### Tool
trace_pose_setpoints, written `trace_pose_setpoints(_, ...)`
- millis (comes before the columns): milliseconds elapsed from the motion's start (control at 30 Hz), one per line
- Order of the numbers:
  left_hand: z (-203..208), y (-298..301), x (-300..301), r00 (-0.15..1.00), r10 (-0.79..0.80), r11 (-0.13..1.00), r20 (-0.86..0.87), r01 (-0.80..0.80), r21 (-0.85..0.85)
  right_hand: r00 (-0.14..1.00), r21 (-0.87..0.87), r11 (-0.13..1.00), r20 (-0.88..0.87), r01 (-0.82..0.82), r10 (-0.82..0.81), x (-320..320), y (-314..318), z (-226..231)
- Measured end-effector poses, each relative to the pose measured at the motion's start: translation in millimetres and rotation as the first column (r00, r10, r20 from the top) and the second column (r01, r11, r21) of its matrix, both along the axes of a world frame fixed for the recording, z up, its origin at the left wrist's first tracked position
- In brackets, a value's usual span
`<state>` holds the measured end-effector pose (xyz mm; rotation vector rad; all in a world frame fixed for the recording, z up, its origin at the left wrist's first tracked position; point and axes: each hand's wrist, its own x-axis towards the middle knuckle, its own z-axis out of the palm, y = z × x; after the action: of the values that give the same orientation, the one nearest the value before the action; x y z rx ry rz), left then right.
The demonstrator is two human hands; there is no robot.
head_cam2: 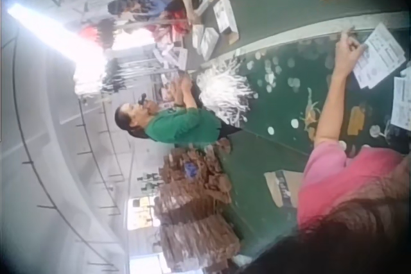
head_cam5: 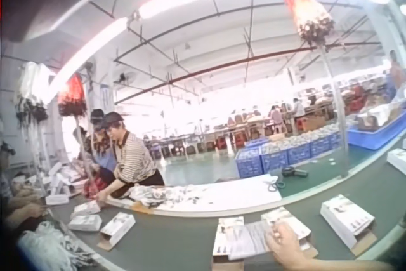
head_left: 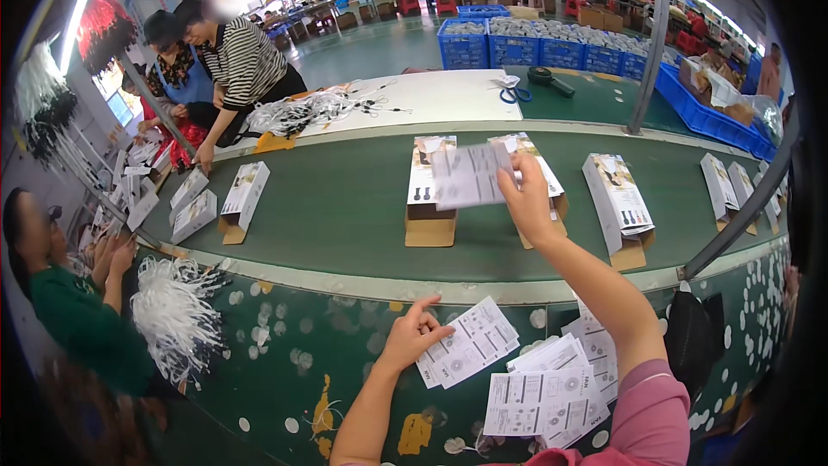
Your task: The person inserts instruction manuals into product packaging boxes by picking up individual folded manuals from a stack and placing them inside open boxes on an assembly line.
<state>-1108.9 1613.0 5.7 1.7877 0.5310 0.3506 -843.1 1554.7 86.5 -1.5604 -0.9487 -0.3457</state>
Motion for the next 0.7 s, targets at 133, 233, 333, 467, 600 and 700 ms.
trace_pose_setpoints(133,3.7,21.3,-12.7,0.979,-0.119,0.971,-0.167,0.150,0.187,0.768,-0.157,0.987,0.626,-0.044,0.134,-26.4,36.5,-8.8)
trace_pose_setpoints(233,11.5,32.9,-17.9,0.974,-0.148,0.925,-0.171,0.197,0.323,0.532,-0.659,0.747,0.666,0.090,0.523,-38.4,61.3,-50.7)
trace_pose_setpoints(333,-2.9,52.7,-29.6,0.974,-0.151,0.911,-0.170,0.204,0.358,0.842,-0.828,0.551,0.366,0.101,0.396,-48.4,94.3,-87.8)
trace_pose_setpoints(467,1.1,87.9,-33.1,0.988,-0.108,0.960,-0.111,0.133,0.246,0.983,-0.660,0.751,-0.156,-0.034,-0.093,-44.8,130.8,-67.4)
trace_pose_setpoints(600,41.6,103.1,-42.8,0.988,-0.048,0.929,-0.146,0.098,0.357,0.794,-0.729,0.672,0.483,0.130,0.370,-49.7,122.7,-34.8)
trace_pose_setpoints(700,59.9,116.0,-46.7,0.994,0.010,0.902,-0.111,0.039,0.430,0.904,-0.720,0.642,0.047,-0.264,0.424,-83.9,93.8,12.2)
